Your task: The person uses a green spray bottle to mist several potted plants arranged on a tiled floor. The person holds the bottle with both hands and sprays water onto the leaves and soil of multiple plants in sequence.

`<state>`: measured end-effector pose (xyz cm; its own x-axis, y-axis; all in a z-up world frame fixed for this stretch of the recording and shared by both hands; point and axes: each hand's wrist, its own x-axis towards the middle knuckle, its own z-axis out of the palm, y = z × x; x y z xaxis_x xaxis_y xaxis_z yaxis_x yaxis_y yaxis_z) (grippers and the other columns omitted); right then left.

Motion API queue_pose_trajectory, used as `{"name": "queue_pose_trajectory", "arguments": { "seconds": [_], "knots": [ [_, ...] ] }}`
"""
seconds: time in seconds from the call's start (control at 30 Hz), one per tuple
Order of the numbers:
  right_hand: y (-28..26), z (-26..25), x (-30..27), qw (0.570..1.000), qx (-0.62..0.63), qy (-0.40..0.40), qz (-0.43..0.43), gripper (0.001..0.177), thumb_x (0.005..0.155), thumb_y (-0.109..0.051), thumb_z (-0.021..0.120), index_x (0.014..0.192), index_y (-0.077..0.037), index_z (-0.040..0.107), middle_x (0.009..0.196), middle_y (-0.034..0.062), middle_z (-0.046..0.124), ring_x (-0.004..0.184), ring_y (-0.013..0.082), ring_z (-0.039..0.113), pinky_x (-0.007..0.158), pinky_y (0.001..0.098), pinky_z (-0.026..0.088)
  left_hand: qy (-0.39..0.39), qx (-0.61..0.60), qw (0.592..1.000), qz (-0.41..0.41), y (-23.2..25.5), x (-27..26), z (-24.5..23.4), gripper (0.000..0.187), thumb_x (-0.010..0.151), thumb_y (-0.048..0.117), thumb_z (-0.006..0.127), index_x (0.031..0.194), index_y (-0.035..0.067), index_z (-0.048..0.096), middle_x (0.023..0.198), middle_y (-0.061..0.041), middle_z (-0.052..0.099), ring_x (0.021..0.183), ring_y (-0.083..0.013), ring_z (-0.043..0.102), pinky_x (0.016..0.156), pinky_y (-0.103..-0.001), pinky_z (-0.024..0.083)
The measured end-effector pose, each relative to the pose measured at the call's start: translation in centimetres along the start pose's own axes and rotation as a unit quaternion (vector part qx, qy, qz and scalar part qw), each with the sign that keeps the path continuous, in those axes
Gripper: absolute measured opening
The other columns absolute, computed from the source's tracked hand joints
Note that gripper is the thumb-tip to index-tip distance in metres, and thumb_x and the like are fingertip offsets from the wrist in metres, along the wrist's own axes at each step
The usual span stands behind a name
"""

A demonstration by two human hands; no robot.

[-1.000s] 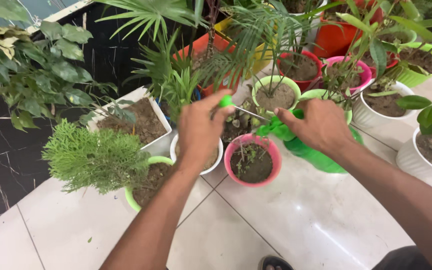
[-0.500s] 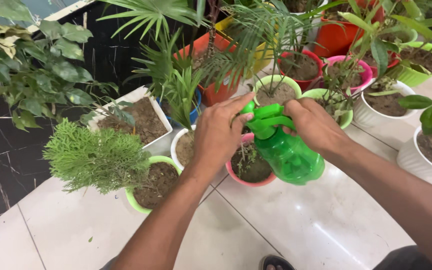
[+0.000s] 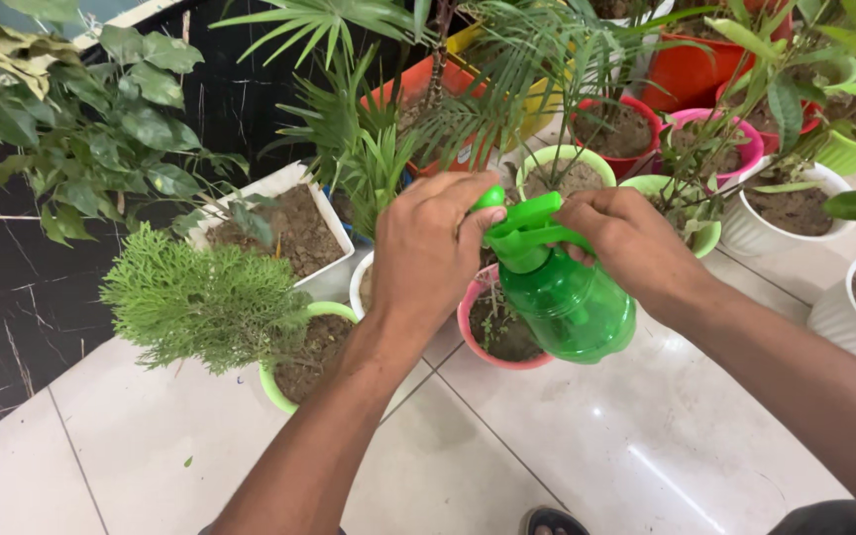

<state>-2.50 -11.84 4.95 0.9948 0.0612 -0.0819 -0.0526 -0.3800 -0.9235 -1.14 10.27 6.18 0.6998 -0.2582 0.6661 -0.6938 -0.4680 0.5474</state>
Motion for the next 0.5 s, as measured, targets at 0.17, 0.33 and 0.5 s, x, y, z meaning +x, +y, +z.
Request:
{"name": "queue_pose_trajectory", "arguments": {
  "seconds": [0.17,0.33,0.5],
  "knots": [
    [1.0,-0.7,0.2,0.996,-0.050,0.000,0.069,0.035,0.095,-0.030,0.056,0.097,0.000,0.074,0.077,0.0042,0.064,0.072,0.0143,0.055,0.065,0.0318,0.042,0.112,0.045,0.993,-0.016,-0.8,1.5,-2.9,0.026,0.093,0.010,0.077,0.118,0.006,0.076,0.111,-0.012,0.076,0.098,-0.0277,0.073,0.088,-0.036,0.056],
    [1.2,-0.8,0.1,0.988,-0.135,0.015,0.067,0.036,0.092,-0.031,0.057,0.102,-0.001,0.074,0.074,0.0042,0.068,0.069,0.0155,0.060,0.065,0.0324,0.046,0.094,-0.074,0.990,-0.071,-2.0,0.0,-1.1,0.027,0.088,0.006,0.078,0.115,0.009,0.076,0.109,-0.009,0.078,0.097,-0.0216,0.077,0.090,-0.034,0.059],
    [1.4,-0.7,-0.2,0.987,-0.131,0.007,0.095,0.040,0.096,-0.033,0.057,0.102,0.002,0.076,0.072,0.0083,0.066,0.069,0.0173,0.058,0.064,0.0352,0.045,-0.026,-0.023,0.993,-0.116,-0.1,-2.0,3.3,0.026,0.081,0.009,0.082,0.107,0.008,0.078,0.103,-0.015,0.077,0.091,-0.0324,0.073,0.081,-0.040,0.056]
  ]
}}
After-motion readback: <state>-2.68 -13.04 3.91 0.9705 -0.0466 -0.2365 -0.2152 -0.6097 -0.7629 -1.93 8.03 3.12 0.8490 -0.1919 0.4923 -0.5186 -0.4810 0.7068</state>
